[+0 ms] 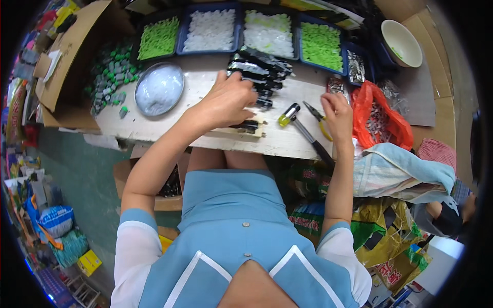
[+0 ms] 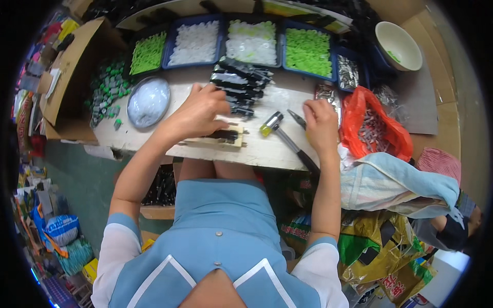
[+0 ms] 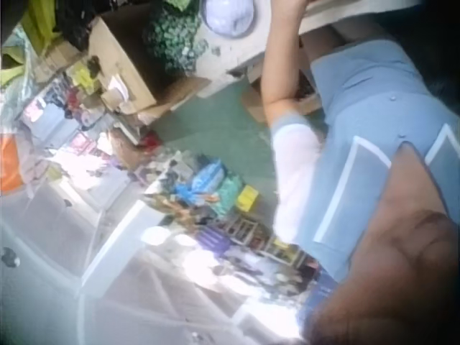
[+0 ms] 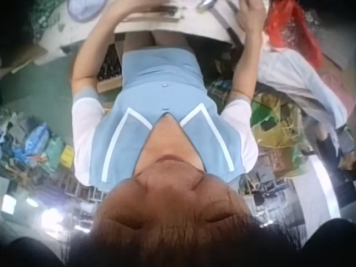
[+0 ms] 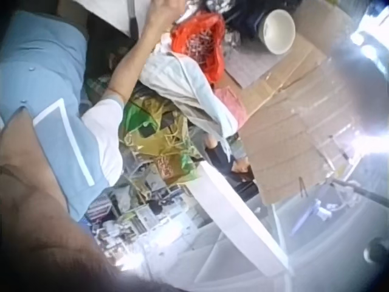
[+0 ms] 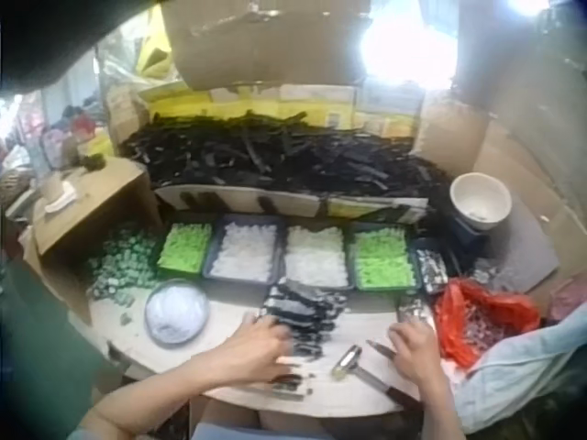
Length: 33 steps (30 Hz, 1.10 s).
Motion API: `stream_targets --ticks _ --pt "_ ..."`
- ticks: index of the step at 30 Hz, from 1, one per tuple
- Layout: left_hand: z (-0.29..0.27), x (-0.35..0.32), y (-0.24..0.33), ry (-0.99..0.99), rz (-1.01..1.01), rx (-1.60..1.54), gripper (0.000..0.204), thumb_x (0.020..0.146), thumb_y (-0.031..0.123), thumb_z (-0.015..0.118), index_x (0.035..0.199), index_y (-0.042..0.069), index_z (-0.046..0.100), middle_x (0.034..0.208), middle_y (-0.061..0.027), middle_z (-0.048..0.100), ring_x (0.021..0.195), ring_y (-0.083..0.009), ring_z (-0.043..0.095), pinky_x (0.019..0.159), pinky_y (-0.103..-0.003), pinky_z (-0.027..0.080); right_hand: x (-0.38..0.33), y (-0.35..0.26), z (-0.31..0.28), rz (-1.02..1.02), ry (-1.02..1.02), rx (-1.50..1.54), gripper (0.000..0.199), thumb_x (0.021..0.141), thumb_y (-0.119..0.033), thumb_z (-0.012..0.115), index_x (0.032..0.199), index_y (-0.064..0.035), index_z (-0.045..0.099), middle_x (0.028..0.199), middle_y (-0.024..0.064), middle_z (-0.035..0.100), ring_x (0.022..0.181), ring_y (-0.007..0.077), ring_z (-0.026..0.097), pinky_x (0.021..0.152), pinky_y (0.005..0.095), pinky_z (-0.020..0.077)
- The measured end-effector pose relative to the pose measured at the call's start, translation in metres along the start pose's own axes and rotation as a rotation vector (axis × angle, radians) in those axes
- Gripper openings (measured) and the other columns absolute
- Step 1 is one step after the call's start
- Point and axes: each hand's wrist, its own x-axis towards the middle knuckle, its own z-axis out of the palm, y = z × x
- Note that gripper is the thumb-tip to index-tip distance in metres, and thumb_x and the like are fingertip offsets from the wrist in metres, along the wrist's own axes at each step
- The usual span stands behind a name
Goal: Assembling small plastic components using a small hammer at a factory workbench.
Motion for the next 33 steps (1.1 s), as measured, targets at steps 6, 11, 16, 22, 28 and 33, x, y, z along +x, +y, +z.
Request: stream_targets --ticks 6,11,16,22,28,33 --pt "0.005 0.154 0.02 0.198 0.086 0.231 0.006 0.066 0.011 0.063 0.071 0.007 0.064 0.074 -0.008 0.061 0.083 -0.0279 0.053 0.07 -0.039 0.036 -0.002 0.062 -0.014 0.099 -0.022 -0.421 0.013 0.075 -0.012 0.059 0.082 -0.0014 0.062 0.083 0.0187 0.058 0.078 0.036 0.056 0.068 0.0427 0.0456" --pt "0.035 0.213 0.016 0.183 0.088 0.465 0.006 0.065 0.008 0.061 0.069 0.008 0.066 0.075 -0.0076 0.063 0.087 -0.0279 0.053 0.071 -0.039 0.036 0.001 0.067 0.002 0.154 -0.055 -0.561 0.011 0.075 -0.008 0.054 0.079 0.0013 0.059 0.079 0.0209 0.058 0.074 0.0355 0.059 0.064 0.0452 0.0475" --pt "0.04 0.231 0.015 0.1 0.091 0.504 0.007 0.065 0.006 0.06 0.069 0.008 0.066 0.075 -0.0075 0.064 0.087 -0.0279 0.054 0.071 -0.04 0.037 0.006 0.072 0.0 0.172 -0.045 -0.503 0.013 0.074 -0.002 0.048 0.08 -0.0004 0.06 0.078 0.0203 0.058 0.071 0.0369 0.059 0.064 0.0448 0.0472" --pt "0.045 0.235 0.005 0.147 0.186 0.521 0.009 0.065 0.004 0.059 0.069 0.008 0.065 0.073 -0.0079 0.064 0.082 -0.0269 0.055 0.069 -0.037 0.038 0.006 0.076 -0.002 0.164 -0.008 -0.388 0.019 0.07 0.003 0.05 0.085 -0.0003 0.061 0.082 0.0207 0.058 0.076 0.038 0.058 0.068 0.0448 0.0464" --pt "0.032 0.228 -0.006 0.323 0.141 0.243 0.012 0.065 0.001 0.057 0.075 0.003 0.064 0.069 -0.0108 0.061 0.074 -0.0249 0.06 0.063 -0.039 0.044 0.001 0.071 -0.008 0.176 0.092 -0.309 0.014 0.078 0.001 0.052 0.089 -0.0006 0.06 0.085 0.0186 0.056 0.082 0.035 0.056 0.072 0.0417 0.0445" --pt "-0.005 0.167 0.007 0.233 -0.247 -1.422 0.019 0.075 -0.005 0.049 0.091 -0.005 0.06 0.077 -0.0102 0.06 0.068 -0.0173 0.062 0.056 -0.028 0.051 0.0 0.06 -0.015 0.146 0.168 -0.082 0.012 0.079 0.002 0.053 0.089 -0.0019 0.059 0.083 0.0148 0.055 0.077 0.0301 0.057 0.067 0.0367 0.0444"
